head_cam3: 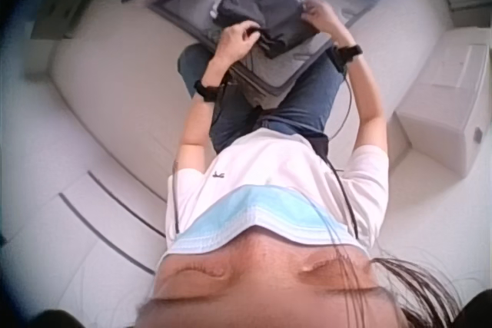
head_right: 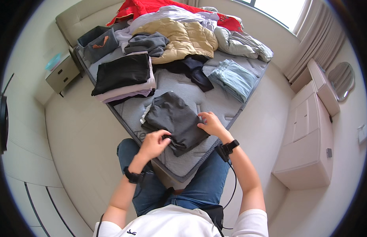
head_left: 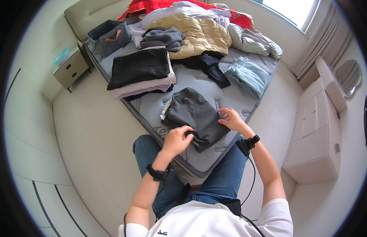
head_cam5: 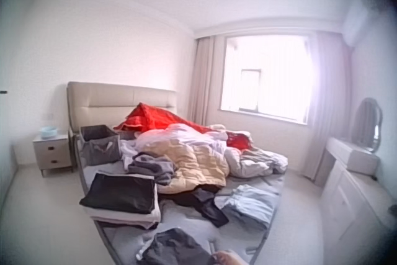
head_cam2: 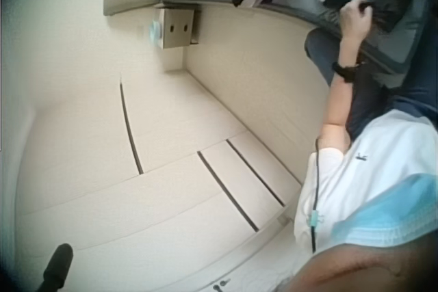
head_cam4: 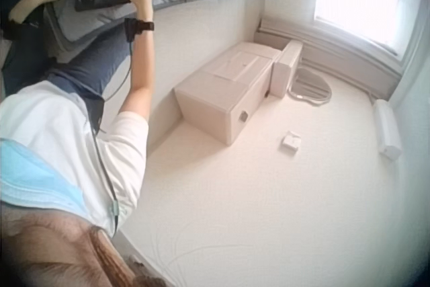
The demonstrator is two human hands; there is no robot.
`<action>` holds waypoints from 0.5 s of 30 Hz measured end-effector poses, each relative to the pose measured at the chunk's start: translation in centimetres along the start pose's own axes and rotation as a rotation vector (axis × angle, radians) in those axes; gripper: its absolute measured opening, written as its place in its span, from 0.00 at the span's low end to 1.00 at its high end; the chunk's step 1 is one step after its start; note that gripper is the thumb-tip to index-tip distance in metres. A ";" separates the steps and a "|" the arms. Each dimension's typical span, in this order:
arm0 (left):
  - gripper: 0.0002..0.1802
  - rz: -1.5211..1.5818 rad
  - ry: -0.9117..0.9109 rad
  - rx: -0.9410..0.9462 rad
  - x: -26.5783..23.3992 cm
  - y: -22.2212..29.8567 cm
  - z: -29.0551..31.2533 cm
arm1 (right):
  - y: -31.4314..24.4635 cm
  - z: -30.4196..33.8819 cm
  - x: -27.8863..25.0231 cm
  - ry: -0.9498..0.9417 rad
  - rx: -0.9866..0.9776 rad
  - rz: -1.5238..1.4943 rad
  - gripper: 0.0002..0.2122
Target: The recorder is folding several different items of clothing including a sweater, a shirt, and a vest on a bed.
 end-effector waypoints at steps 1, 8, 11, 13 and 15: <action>0.10 -0.082 0.091 0.084 -0.8 -0.8 -0.2 | -1.3 0.9 -0.5 -0.001 0.001 -0.001 0.20; 0.24 -0.362 0.023 0.243 -6.1 -4.6 -3.6 | -6.1 7.0 -0.2 -0.082 -0.455 0.131 0.22; 0.20 -0.514 -0.037 0.439 -6.0 -5.3 -4.3 | -6.4 7.6 1.9 -0.030 -0.505 0.277 0.21; 0.14 -0.512 -0.063 0.437 -5.6 -5.0 -5.0 | -6.0 7.4 2.7 0.080 -0.528 0.363 0.19; 0.11 -0.535 -0.131 0.396 -5.7 -5.2 -5.8 | -5.9 7.2 2.6 0.086 -0.548 0.397 0.15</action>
Point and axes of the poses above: each hand's wrist, its own z-axis away from the middle knuckle, its own x-axis out of the palm, y = z × x, the point moved 1 cm from there along -z, towards the middle knuckle, and after that the axes turned 8 degrees about x, right-handed, at the moved point
